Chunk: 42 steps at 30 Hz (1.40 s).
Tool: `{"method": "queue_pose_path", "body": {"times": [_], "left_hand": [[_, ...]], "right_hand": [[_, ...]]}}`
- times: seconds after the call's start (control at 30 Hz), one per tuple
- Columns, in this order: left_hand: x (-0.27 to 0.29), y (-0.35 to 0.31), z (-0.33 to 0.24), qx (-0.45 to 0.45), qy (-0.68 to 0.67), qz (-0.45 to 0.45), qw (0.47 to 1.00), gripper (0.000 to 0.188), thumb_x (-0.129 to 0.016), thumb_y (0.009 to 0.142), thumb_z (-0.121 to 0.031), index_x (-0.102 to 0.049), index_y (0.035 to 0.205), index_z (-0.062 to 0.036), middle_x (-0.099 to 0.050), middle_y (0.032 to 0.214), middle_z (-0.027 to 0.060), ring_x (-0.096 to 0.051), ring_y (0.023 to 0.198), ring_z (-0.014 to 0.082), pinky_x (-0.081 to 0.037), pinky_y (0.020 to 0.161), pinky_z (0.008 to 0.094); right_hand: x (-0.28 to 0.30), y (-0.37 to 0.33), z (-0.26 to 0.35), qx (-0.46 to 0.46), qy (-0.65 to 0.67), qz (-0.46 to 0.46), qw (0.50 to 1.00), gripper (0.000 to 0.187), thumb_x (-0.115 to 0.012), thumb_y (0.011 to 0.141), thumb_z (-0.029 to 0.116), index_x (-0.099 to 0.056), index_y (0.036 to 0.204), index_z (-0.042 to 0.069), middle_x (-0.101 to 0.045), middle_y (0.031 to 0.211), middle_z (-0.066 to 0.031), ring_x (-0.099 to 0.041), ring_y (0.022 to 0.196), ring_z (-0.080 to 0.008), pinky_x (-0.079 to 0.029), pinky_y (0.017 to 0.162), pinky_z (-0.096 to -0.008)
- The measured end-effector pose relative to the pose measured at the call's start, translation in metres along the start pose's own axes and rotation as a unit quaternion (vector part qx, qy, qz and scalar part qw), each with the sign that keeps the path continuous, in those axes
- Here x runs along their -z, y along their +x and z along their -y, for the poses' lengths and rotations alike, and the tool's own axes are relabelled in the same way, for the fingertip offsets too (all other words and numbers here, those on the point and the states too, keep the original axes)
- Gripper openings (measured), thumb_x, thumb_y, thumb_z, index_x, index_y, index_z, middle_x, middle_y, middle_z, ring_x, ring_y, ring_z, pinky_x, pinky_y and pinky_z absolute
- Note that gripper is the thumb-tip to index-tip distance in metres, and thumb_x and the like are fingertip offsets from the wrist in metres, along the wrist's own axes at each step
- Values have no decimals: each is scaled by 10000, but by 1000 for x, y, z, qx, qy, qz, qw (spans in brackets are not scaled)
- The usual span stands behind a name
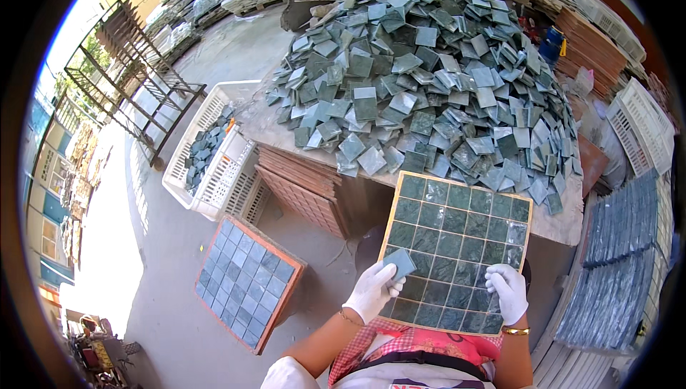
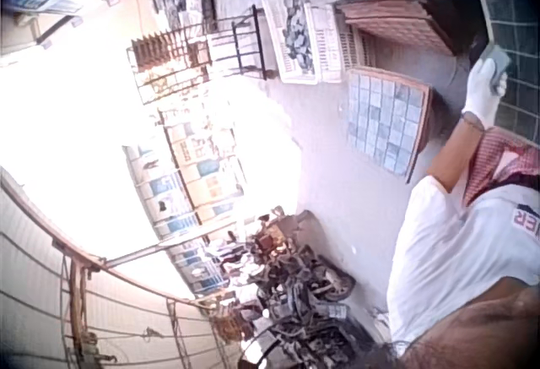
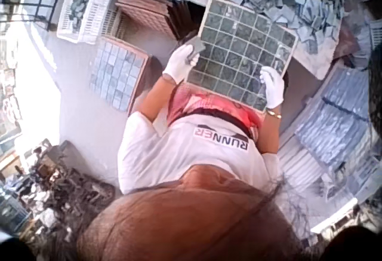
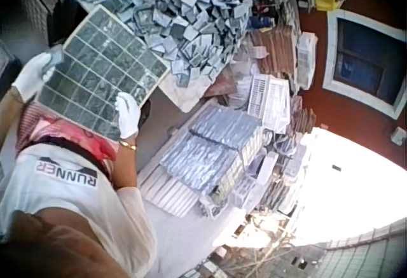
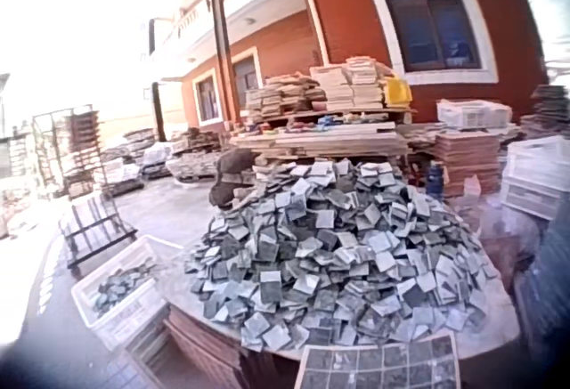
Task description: The person puts on white gloves and arranges small square tiles onto a gridded board. They handle the tiles one by one, placing them into the grid cells to form a complete tiled panel.
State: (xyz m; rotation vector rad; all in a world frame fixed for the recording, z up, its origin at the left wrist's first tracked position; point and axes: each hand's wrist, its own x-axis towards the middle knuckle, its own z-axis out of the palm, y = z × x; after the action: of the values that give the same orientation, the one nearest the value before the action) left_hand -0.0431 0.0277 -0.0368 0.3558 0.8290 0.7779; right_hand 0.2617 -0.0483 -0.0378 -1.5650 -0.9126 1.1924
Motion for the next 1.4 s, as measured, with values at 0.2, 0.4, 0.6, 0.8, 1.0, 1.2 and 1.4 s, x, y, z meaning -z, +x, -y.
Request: {"method": "queue_pose_path", "body": {"times": [0.2, 0.4, 0.6, 0.8, 1.0, 1.2, 1.4], "left_hand": [[124, -15, -235, -378, -10, -107, 919, 312, -432, 1014, -213, -451, 1270, -35, -551, 1260, 157, -554, 1097, 213, -485, 871, 296], [59, -1, -224, -407, 260, -223, 847, 425, -420, 1019, -214, -399, 1389, -5, -546, 1270, 107, -511, 1216, 206, -451, 971, 309], [-11, 38, -45, -392, 813, -9, 430, 817, -626, 836, -469, -342, 1438, 3, -328, 1492, 219, -293, 1384, 396, -181, 1123, 560], [-57, 102, -15, -396, 834, 1, 384, 718, -602, 856, -426, -406, 1405, -7, -395, 1463, 187, -350, 1362, 332, -211, 1110, 533], [-64, 144, -32, -413, 828, -14, 378, 649, -571, 877, -407, -427, 1410, -67, -396, 1479, 139, -335, 1380, 300, -219, 1114, 530], [-26, 108, -31, -377, 838, -22, 394, 658, -563, 893, -361, -385, 1416, -4, -339, 1498, 192, -299, 1386, 378, -205, 1132, 501], [11, 55, -1, -365, 737, -41, 567, 737, -644, 845, -237, -304, 1431, 53, -239, 1504, 294, -273, 1373, 446, -256, 1120, 471]], "right_hand": [[15, -7, 13, 23, -55, -23, 998, 178, -590, 876, 69, -647, 1009, -34, -653, 849, -61, -612, 728, -97, -494, 635, -229], [10, 9, 23, 186, -275, -139, 933, 265, -646, 850, 78, -616, 1102, 4, -652, 1032, -131, -664, 902, -250, -516, 790, -312], [4, 43, 28, 240, -479, -130, 834, 688, -695, 828, 257, -380, 1385, 3, -377, 1433, -246, -346, 1336, -411, -301, 1103, -470], [-42, 34, 9, 249, -588, -1, 769, 741, -588, 867, 460, -371, 1417, 13, -336, 1483, -210, -285, 1400, -337, -206, 1154, -462], [-61, 77, 15, 373, -572, 124, 720, 659, -545, 886, 471, -442, 1383, 51, -410, 1452, -128, -353, 1362, -271, -233, 1141, -437], [56, 104, 2, 214, -576, -111, 781, 749, -530, 903, 476, -310, 1455, 19, -304, 1513, -200, -252, 1418, -329, -165, 1165, -464], [54, 38, -41, 147, -512, -171, 829, 760, -587, 896, 365, -250, 1469, -5, -251, 1517, -250, -217, 1417, -401, -173, 1163, -487]]}}
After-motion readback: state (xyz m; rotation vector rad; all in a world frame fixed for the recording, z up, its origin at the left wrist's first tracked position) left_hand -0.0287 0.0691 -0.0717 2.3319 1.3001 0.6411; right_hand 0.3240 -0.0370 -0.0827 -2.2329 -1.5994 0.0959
